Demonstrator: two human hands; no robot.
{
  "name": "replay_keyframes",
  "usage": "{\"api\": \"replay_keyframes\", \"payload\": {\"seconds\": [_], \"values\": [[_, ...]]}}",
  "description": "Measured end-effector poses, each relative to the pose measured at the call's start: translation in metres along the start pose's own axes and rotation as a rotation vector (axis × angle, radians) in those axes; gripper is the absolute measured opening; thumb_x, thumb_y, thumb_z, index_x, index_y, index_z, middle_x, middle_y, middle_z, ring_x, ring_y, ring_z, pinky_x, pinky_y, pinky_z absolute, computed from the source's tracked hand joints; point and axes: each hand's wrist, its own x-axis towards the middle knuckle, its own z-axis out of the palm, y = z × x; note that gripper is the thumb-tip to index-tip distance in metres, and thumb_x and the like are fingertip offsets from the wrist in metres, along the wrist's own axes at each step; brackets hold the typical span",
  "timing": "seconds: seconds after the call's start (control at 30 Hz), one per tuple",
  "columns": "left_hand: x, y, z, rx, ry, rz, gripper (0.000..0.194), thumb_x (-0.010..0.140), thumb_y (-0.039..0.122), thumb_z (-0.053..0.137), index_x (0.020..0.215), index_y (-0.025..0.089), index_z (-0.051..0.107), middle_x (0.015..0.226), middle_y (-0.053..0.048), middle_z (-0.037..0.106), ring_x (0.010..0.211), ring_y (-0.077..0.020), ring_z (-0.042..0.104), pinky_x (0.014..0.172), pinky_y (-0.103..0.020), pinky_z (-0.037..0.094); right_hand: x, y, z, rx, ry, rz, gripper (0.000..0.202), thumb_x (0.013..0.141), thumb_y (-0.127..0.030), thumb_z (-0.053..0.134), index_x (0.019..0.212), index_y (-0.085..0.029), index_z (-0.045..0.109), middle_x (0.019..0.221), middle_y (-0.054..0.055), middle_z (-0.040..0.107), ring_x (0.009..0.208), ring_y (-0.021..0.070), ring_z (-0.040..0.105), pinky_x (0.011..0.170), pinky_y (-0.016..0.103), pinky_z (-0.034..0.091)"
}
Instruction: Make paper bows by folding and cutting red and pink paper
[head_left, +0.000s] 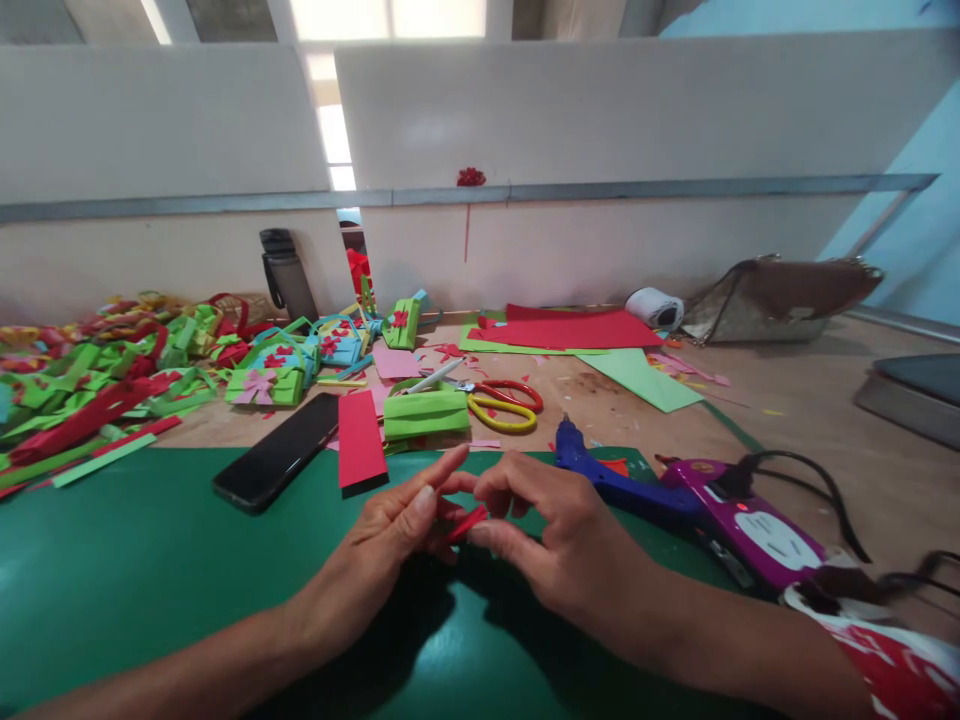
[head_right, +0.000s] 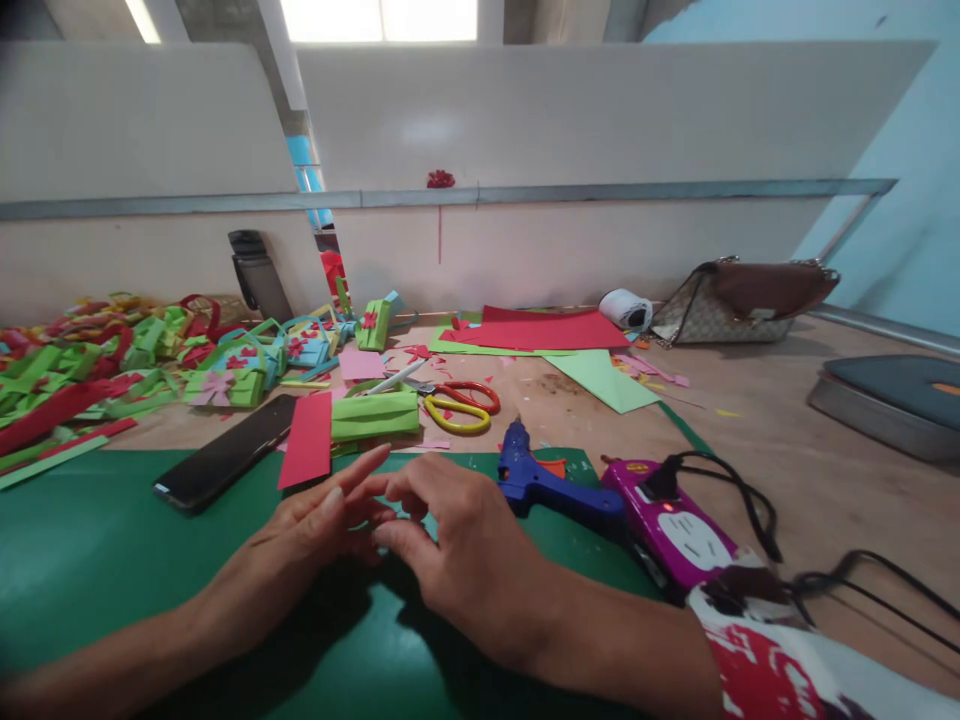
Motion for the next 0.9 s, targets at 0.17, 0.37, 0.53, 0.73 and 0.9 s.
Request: {"api": "replay_keyframes", "payload": {"seconds": [0.17,0.37,0.53,0.73,0.9], "values": [[0.002,-0.001,0.0,-0.133,-0.004,-0.041,0.042,0.092,0.038,0.049,0.134,0.034,0.046,0.127,-0.007,0.053,0.098,-0.0197,0.057,0.079,-0.033,0.048,0.003,0.002,-0.004,0.0,-0.058,0.12,0.008,0.084,-0.012,0.056,0.081,-0.018,0.058,0.074,-0.001,0.062,0.068,0.0134,0.057,0.064,0.025,0.043],[0.009,-0.003,-0.004,-0.065,0.165,-0.094,0.071,0.068,0.017,0.077,0.131,0.025,0.046,0.112,-0.006,0.057,0.076,-0.01,0.056,0.067,-0.025,0.049,0.006,0.009,-0.012,-0.076,-0.149,0.206,0.017,0.085,-0.012,0.053,0.101,-0.015,0.059,0.087,0.004,0.069,0.076,0.0165,0.063,0.068,0.027,0.045],[0.012,-0.004,-0.003,0.008,0.212,-0.033,0.068,0.061,0.011,0.075,0.124,0.019,0.051,0.099,-0.002,0.057,0.063,-0.0058,0.052,0.056,-0.019,0.045,0.005,0.011,-0.007,-0.007,-0.221,0.245,0.026,0.082,-0.011,0.058,0.108,-0.017,0.06,0.091,0.005,0.072,0.083,0.0177,0.066,0.072,0.026,0.047],[0.004,-0.003,-0.003,0.514,0.21,0.358,0.05,0.076,0.007,0.061,0.123,0.021,0.053,0.086,0.001,0.064,0.075,-0.0109,0.062,0.072,-0.023,0.051,0.004,0.009,-0.005,-0.055,-0.247,0.203,0.021,0.075,-0.01,0.069,0.095,-0.017,0.064,0.087,0.002,0.07,0.078,0.0172,0.063,0.071,0.027,0.046],[0.0,-0.006,-0.011,0.968,0.086,0.763,0.034,0.082,0.001,0.054,0.11,0.019,0.06,0.081,-0.002,0.068,0.071,-0.0103,0.063,0.067,-0.018,0.05,-0.008,0.012,0.002,-0.258,-0.203,-0.082,0.011,0.077,-0.005,0.065,0.083,-0.014,0.064,0.077,0.005,0.06,0.075,0.0188,0.053,0.065,0.029,0.042]]}}
